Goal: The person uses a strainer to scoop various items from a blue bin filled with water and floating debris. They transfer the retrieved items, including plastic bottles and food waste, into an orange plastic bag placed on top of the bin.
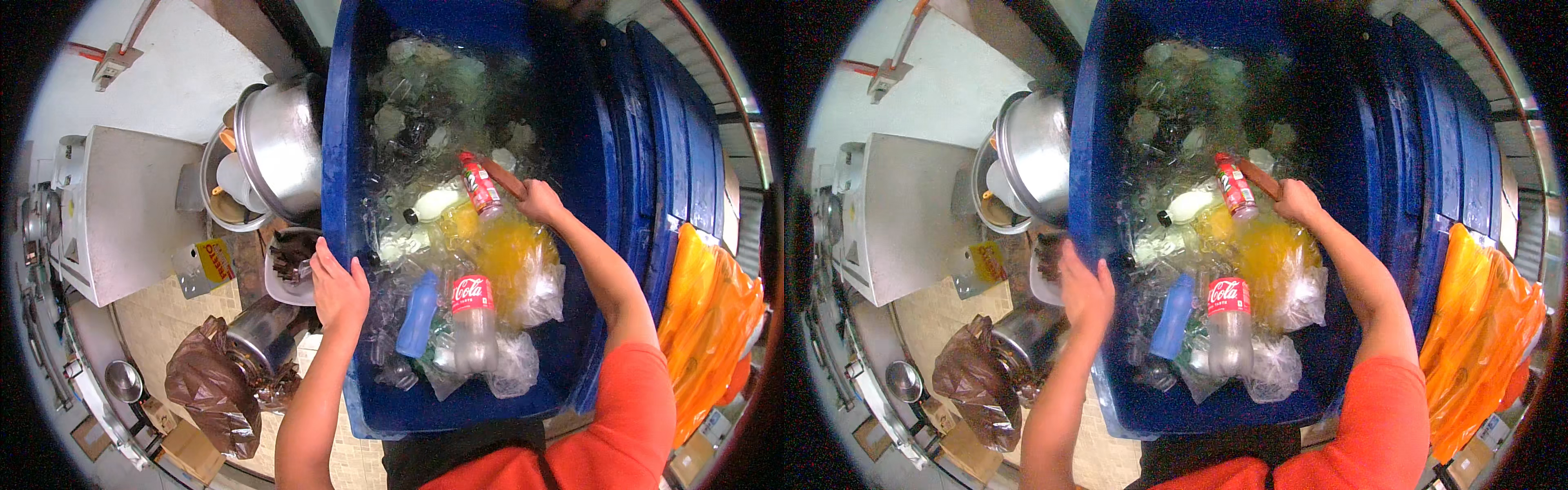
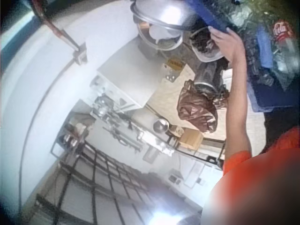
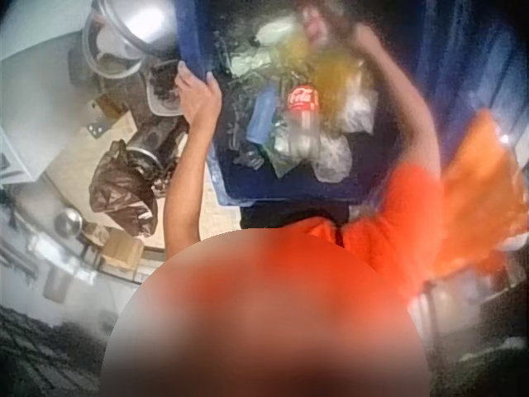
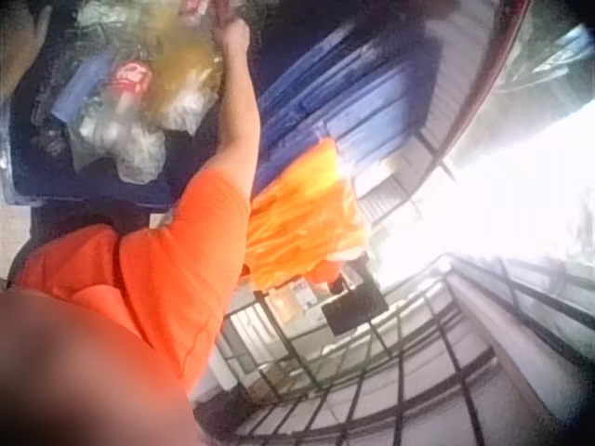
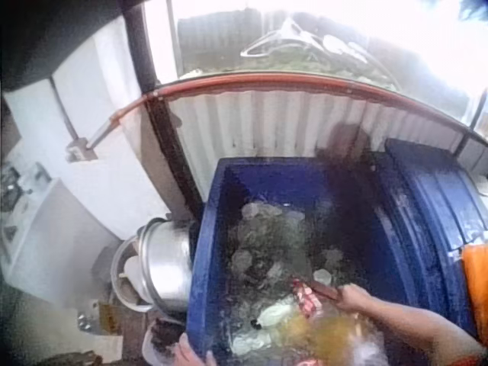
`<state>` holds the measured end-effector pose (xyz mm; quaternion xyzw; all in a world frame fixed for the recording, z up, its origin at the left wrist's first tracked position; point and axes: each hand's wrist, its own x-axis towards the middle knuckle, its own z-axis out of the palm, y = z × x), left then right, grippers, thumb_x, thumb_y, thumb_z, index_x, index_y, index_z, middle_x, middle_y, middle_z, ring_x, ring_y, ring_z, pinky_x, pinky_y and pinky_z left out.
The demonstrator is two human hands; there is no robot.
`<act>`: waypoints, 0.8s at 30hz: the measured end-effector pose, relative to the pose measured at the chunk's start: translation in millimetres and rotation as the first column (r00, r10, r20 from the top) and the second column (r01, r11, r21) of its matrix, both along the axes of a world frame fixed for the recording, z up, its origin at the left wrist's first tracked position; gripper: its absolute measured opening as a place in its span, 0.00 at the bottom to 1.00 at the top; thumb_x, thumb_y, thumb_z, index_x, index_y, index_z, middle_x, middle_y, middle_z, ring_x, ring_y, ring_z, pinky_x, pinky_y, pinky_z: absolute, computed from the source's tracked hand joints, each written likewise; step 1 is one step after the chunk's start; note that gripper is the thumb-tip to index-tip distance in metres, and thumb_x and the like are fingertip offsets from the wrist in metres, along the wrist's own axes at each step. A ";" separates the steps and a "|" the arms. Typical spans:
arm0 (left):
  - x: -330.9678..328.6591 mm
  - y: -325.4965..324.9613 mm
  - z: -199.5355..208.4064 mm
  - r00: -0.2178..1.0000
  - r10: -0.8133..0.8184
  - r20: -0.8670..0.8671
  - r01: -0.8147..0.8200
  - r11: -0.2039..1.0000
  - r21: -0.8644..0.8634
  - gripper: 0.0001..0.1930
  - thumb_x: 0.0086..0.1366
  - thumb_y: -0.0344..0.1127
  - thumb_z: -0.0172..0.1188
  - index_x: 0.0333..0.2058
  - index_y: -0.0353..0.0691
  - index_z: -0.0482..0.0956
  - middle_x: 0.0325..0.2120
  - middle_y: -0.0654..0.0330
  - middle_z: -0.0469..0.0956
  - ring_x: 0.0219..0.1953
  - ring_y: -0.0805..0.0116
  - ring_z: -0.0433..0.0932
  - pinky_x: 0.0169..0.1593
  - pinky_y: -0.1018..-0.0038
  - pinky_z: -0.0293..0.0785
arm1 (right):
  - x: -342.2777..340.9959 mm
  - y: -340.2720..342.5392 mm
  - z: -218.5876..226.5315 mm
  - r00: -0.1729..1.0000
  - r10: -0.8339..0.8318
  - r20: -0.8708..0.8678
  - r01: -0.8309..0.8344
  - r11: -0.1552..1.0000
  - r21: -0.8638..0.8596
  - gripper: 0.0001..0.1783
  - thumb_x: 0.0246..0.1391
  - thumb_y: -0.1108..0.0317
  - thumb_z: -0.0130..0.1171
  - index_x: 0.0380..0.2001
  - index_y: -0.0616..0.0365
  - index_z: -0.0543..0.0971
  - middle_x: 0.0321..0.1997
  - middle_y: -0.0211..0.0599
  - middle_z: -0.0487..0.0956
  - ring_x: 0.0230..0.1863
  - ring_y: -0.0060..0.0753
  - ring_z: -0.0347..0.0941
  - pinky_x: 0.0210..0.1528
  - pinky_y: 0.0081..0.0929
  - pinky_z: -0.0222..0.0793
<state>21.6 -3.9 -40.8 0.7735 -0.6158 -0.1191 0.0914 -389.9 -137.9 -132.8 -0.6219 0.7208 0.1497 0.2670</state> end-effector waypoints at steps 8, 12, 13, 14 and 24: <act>-0.6 0.4 -0.9 1.000 0.015 0.013 -0.015 1.000 0.019 0.39 0.69 0.41 0.58 0.69 0.32 0.47 0.55 0.34 0.67 0.51 0.35 0.75 0.53 0.50 0.75 | 2.8 39.8 -20.8 0.992 -0.028 0.125 0.039 0.996 -0.084 0.18 0.44 0.66 0.63 0.40 0.62 0.81 0.38 0.60 0.83 0.44 0.62 0.80 0.48 0.50 0.76; -2.5 -2.8 -3.8 0.997 0.032 0.066 -0.033 0.999 0.019 0.39 0.69 0.41 0.58 0.69 0.31 0.48 0.54 0.36 0.67 0.49 0.36 0.75 0.53 0.52 0.75 | -9.7 72.9 -5.6 0.979 -0.040 0.198 0.061 0.993 -0.099 0.18 0.41 0.66 0.65 0.38 0.63 0.80 0.36 0.59 0.83 0.43 0.61 0.81 0.46 0.50 0.76; -2.4 -2.3 -3.2 0.999 0.018 0.034 -0.018 1.000 0.009 0.39 0.68 0.41 0.59 0.69 0.32 0.48 0.55 0.36 0.66 0.52 0.36 0.73 0.55 0.50 0.74 | -10.3 79.9 -2.4 0.979 -0.042 0.199 0.062 0.993 -0.098 0.18 0.41 0.66 0.65 0.38 0.63 0.80 0.36 0.60 0.83 0.42 0.62 0.81 0.46 0.50 0.76; -2.0 -0.8 -1.1 0.999 0.024 0.023 -0.024 1.000 0.017 0.39 0.68 0.41 0.59 0.70 0.33 0.49 0.57 0.36 0.66 0.56 0.35 0.71 0.58 0.49 0.72 | -10.4 85.8 0.3 0.979 -0.041 0.199 0.061 0.993 -0.099 0.19 0.41 0.66 0.66 0.38 0.63 0.80 0.36 0.60 0.83 0.42 0.62 0.81 0.46 0.51 0.76; -79.1 -139.0 -17.4 0.847 -0.525 0.083 0.517 0.777 -0.358 0.27 0.60 0.41 0.68 0.56 0.38 0.74 0.55 0.43 0.71 0.60 0.41 0.69 0.61 0.51 0.69 | -10.3 106.0 0.3 0.968 -0.054 0.243 0.064 0.997 -0.034 0.18 0.45 0.64 0.66 0.38 0.63 0.77 0.32 0.61 0.82 0.37 0.66 0.80 0.41 0.55 0.75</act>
